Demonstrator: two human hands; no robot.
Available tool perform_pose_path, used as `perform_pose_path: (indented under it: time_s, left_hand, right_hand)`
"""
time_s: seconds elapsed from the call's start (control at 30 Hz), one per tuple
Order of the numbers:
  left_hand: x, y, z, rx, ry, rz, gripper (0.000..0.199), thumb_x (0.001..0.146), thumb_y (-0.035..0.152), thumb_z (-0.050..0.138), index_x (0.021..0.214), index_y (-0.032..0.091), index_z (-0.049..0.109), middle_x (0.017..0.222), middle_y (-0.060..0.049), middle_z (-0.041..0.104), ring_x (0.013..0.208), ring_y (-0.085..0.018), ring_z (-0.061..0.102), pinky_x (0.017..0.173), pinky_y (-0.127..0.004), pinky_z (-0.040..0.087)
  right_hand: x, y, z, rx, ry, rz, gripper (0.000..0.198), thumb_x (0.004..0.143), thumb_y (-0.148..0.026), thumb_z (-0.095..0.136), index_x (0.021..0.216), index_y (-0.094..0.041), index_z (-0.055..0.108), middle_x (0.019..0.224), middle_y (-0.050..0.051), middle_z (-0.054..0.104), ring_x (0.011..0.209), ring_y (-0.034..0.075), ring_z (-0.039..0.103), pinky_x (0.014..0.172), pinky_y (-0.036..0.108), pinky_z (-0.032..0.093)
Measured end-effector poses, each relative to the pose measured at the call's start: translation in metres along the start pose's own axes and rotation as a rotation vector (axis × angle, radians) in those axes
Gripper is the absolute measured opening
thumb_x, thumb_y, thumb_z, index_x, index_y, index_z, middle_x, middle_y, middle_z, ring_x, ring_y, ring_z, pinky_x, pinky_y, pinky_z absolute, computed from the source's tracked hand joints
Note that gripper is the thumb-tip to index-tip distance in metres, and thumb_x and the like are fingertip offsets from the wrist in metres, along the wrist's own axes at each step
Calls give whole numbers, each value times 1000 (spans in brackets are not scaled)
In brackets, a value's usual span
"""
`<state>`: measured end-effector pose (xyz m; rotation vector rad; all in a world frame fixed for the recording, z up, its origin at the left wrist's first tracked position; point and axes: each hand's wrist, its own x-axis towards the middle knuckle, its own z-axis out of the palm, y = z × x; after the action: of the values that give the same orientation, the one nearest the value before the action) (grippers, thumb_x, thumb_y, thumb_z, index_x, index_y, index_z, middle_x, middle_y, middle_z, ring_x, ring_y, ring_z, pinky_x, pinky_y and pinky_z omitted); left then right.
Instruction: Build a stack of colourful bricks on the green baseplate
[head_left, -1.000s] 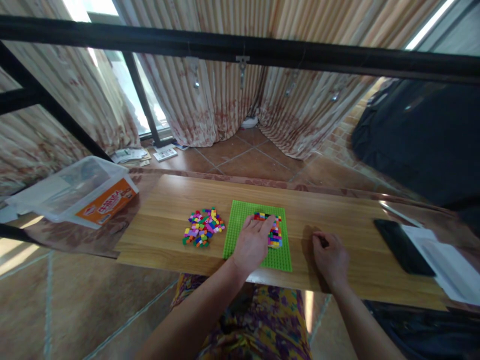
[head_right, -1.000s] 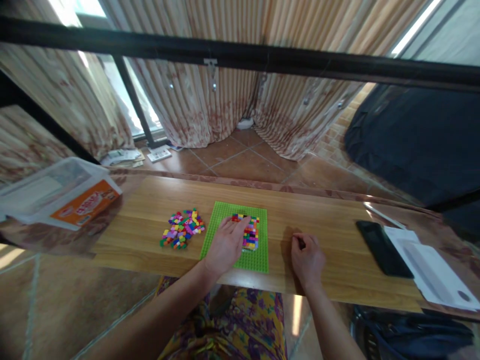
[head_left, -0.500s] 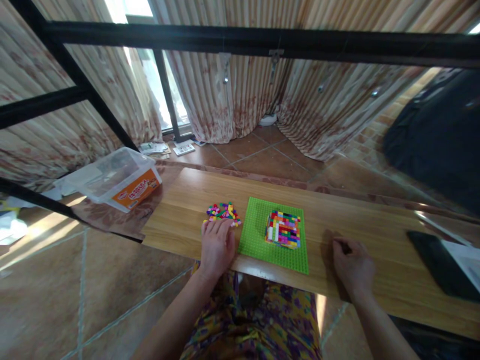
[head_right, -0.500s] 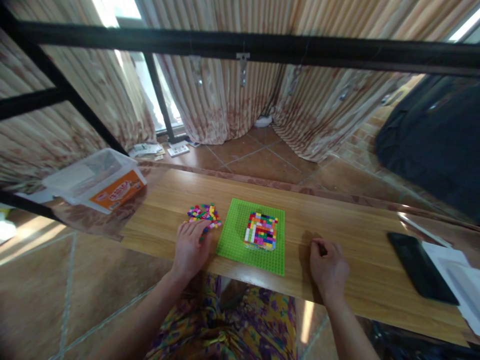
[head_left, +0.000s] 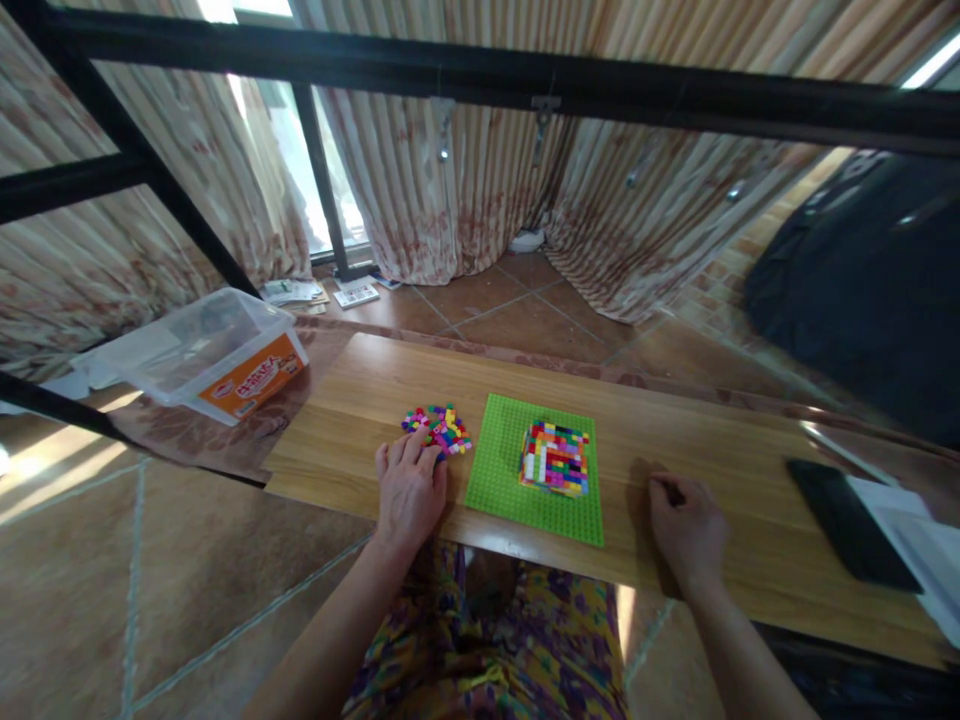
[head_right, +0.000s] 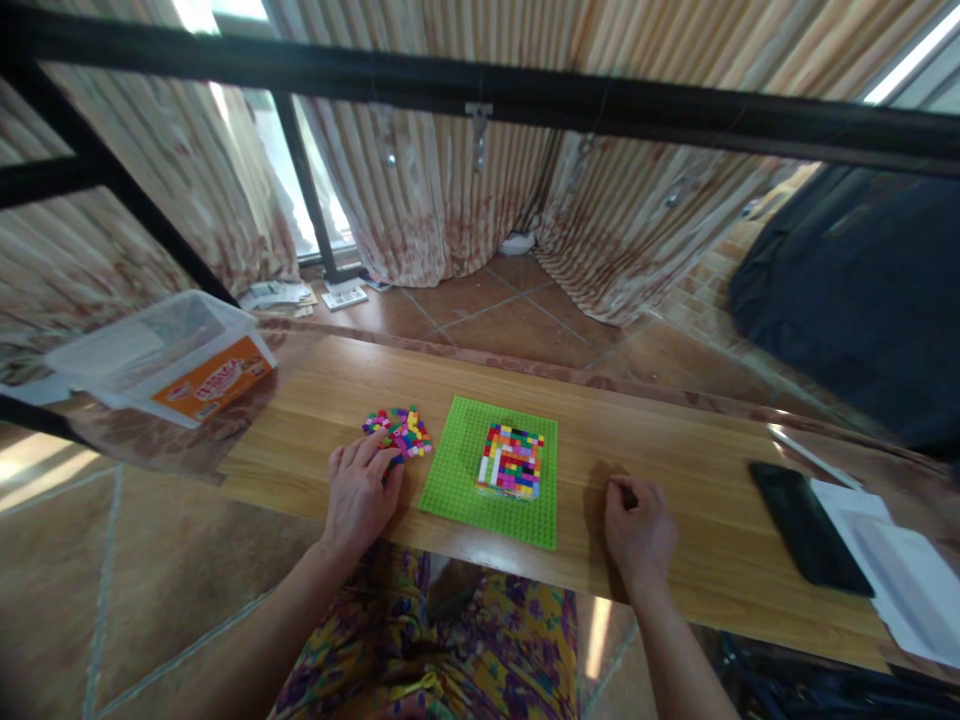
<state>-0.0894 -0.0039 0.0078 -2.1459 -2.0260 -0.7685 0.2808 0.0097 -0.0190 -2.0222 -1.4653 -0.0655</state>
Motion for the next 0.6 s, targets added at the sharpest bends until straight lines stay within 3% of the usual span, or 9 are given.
perform_pose_path:
  time_s: [0.2, 0.43, 0.6]
  left_hand:
    - [1, -2, 3, -50, 64, 47, 11, 89, 22, 57, 96, 19, 65, 119, -12, 67, 111, -30, 58, 97, -50, 40]
    - [7, 11, 7, -215, 132, 100, 13, 95, 20, 47, 93, 17, 60, 113, -13, 66, 108, -23, 60, 93, -36, 48]
    - [8, 9, 2, -209, 91, 86, 13, 92, 20, 50, 100, 17, 60, 116, -13, 64, 110, -25, 59, 96, -41, 47]
  right_hand:
    - [1, 0, 1, 33, 6, -7, 34, 81, -41, 49, 84, -16, 71, 83, 11, 67, 71, 22, 59, 65, 32, 42]
    - [0, -2, 0, 37, 22, -22, 33, 81, -40, 49, 83, -16, 71, 86, 11, 68, 75, 22, 60, 68, 33, 44]
    - [0, -1, 0, 51, 19, -27, 31, 81, -39, 50, 82, -16, 71, 84, 10, 67, 73, 22, 60, 67, 33, 44]
